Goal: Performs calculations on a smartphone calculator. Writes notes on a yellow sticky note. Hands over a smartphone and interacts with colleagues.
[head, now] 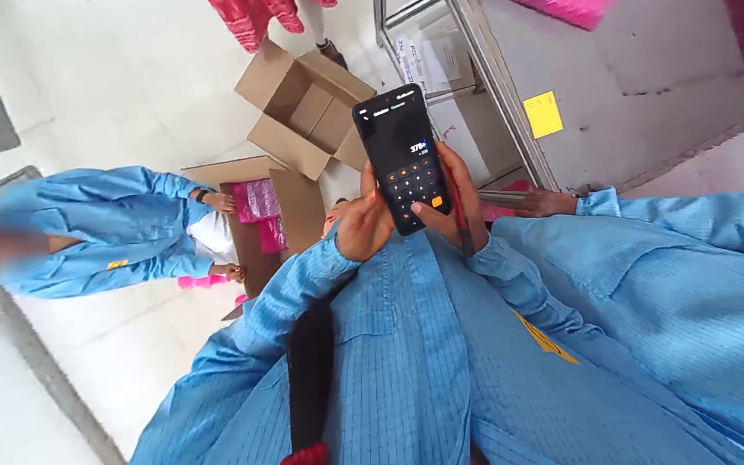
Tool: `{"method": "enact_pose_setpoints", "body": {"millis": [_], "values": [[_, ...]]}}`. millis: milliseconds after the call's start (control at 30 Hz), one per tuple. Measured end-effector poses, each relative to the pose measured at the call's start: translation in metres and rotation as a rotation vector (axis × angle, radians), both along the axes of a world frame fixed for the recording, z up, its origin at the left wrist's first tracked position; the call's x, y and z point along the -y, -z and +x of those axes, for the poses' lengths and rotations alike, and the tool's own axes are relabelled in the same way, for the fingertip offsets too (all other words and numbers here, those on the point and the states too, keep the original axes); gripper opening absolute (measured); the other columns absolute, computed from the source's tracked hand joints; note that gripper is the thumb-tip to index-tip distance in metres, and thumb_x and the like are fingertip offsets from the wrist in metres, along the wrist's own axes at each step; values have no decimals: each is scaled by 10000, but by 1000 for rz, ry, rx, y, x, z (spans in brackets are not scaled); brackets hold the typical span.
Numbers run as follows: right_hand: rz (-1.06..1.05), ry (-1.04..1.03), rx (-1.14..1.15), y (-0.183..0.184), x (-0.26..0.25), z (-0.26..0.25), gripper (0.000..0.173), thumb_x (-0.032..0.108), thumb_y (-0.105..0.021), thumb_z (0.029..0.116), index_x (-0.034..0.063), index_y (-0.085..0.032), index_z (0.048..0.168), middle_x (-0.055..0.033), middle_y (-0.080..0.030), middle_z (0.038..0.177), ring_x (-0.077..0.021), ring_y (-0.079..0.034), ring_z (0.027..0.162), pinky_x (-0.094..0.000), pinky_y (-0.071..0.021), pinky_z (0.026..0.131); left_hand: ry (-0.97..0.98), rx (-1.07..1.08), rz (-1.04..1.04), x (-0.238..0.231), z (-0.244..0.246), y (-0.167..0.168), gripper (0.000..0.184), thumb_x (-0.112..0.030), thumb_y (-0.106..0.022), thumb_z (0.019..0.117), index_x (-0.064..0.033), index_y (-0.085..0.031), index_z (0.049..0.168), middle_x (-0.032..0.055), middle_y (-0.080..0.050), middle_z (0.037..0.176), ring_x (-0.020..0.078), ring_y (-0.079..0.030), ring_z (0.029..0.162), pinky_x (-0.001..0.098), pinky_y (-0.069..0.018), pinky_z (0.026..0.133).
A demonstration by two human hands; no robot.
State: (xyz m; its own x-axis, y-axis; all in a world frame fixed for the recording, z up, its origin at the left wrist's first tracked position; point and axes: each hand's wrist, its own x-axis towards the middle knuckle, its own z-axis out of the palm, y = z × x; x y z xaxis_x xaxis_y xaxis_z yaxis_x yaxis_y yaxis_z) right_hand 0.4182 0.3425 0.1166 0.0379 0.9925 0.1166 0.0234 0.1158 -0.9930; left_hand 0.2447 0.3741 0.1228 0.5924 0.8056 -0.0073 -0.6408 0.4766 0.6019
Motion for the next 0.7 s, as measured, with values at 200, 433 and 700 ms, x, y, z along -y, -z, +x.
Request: {"method": "enact_pose_setpoints", "body": {"millis": [200,433,700], "values": [[7,49,110,1,-3,-8,945,151,-813,743,-74,-327,1522,-151,-634,1309,-86,-659,1116,-277,-576,945,-4,22,14,1,0,4,542,-328,-540,992,-373,-317,1484,-25,-549,1412,192,-551,1296,407,-484,1060],[17,4,-26,2,-6,-1,707,69,-617,856,-102,-360,1492,-165,-599,1369,-106,-641,1168,-290,-565,975,-2,24,34,-2,-1,4,561,-316,-514,998,-376,-272,1501,-16,-529,1426,206,-548,1301,424,-486,1059],[46,2,-37,6,-6,1,705,-21,-573,816,-122,-366,1483,-178,-604,1363,-119,-649,1163,-295,-569,972,-2,35,33,-2,-1,4,544,-312,-501,1003,-370,-281,1496,-12,-528,1431,214,-546,1306,433,-483,1062]]}}
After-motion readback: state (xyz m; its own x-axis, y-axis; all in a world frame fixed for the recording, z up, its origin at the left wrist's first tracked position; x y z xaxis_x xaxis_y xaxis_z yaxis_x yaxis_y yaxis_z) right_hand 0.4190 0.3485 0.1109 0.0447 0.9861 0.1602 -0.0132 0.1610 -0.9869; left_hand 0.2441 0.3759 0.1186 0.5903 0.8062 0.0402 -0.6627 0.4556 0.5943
